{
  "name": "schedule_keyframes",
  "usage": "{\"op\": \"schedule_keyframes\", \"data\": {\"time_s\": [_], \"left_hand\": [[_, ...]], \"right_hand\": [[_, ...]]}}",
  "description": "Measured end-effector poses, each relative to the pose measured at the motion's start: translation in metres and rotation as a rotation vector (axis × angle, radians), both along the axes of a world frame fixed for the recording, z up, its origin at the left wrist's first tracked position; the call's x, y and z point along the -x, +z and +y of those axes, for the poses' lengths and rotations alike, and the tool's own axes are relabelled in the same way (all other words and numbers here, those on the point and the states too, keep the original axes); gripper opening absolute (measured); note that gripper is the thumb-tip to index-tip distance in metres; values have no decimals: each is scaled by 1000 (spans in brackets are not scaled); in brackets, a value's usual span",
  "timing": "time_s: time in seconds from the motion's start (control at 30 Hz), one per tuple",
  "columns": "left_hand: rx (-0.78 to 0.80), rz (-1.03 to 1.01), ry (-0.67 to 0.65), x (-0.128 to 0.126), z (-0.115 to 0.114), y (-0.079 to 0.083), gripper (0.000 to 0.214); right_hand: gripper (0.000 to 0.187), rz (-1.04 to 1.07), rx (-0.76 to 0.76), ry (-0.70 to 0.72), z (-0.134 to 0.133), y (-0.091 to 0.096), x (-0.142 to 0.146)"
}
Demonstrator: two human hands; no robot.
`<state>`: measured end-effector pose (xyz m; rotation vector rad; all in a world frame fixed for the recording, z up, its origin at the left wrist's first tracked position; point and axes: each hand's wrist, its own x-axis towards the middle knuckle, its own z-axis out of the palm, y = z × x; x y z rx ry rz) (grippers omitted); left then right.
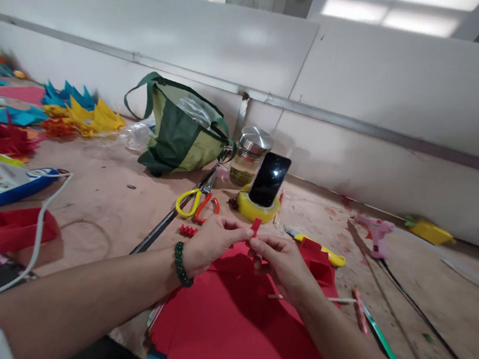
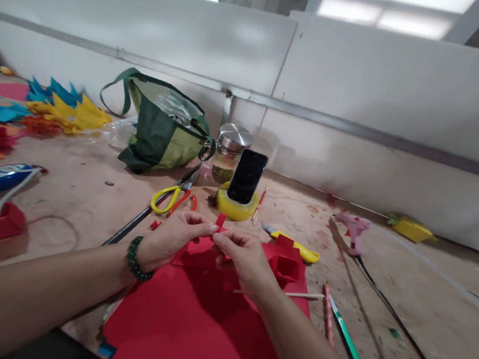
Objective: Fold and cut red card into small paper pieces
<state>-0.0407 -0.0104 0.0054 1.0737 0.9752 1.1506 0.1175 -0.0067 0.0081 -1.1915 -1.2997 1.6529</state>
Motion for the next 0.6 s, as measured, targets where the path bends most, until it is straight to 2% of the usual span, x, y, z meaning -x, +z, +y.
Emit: {"op": "schedule_keyframes", "data": {"time_s": [0.3,0.5,0.6], "left_hand": [[6,-15,-17,-1,-1,0,16],[16,-15,0,-2,-1,-1,17],[3,-3,14,0,0,0,18]], "right_hand": [[30,-27,-62,71,1,-1,-1],[31,-40,-137,59,-6,-3,5],[29,-7,-115,57,-6,-5,5]]}}
